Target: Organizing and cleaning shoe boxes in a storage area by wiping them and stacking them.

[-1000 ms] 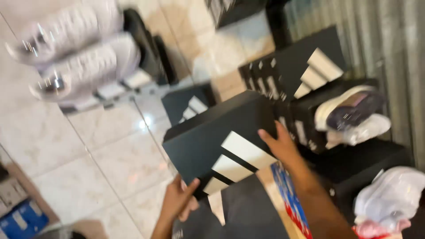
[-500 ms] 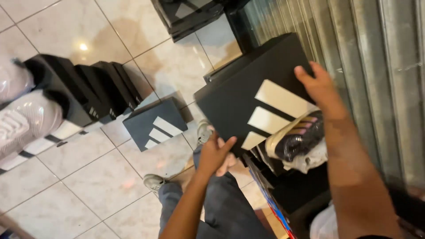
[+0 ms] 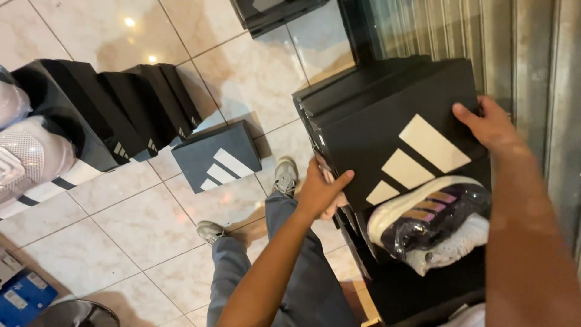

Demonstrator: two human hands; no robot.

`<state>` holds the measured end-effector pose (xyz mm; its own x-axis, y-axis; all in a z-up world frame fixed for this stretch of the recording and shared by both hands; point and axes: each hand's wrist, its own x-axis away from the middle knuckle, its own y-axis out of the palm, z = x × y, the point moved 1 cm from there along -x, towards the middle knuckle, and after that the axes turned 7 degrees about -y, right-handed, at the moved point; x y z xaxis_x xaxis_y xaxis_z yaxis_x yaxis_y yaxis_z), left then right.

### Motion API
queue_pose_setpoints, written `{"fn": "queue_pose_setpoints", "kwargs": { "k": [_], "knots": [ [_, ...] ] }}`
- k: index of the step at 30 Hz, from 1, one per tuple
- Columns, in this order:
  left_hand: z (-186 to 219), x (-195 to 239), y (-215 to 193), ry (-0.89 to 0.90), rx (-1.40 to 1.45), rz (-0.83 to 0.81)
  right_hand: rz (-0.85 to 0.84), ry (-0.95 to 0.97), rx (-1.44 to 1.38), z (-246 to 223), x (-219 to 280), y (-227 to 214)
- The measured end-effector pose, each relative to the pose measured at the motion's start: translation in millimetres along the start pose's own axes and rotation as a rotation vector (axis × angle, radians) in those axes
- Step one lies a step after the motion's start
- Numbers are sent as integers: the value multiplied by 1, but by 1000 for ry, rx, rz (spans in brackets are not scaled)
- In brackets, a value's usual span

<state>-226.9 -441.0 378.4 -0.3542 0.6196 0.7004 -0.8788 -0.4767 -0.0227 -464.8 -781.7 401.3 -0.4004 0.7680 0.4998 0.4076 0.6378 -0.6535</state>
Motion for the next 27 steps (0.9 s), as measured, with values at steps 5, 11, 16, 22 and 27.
{"fn": "queue_pose_setpoints", "kwargs": {
  "k": [5, 11, 16, 22, 27],
  "knots": [
    [9, -20, -3, -76, 142, -217, -141, 145, -147, -19, 4, -3],
    [0, -24, 2, -60, 28, -198, -113, 167, -241, 9, -10, -3],
    [-6, -17, -25, -17, 7, -277, -87, 115, -92, -43, 0, -4],
    [-44, 21, -112, -80, 284, -290, 181, -146, 831, -88, 19, -2],
    [-88, 70, -172, -66, 575, 76, 287, -711, 739, -246, 113, 104]
  ]
}}
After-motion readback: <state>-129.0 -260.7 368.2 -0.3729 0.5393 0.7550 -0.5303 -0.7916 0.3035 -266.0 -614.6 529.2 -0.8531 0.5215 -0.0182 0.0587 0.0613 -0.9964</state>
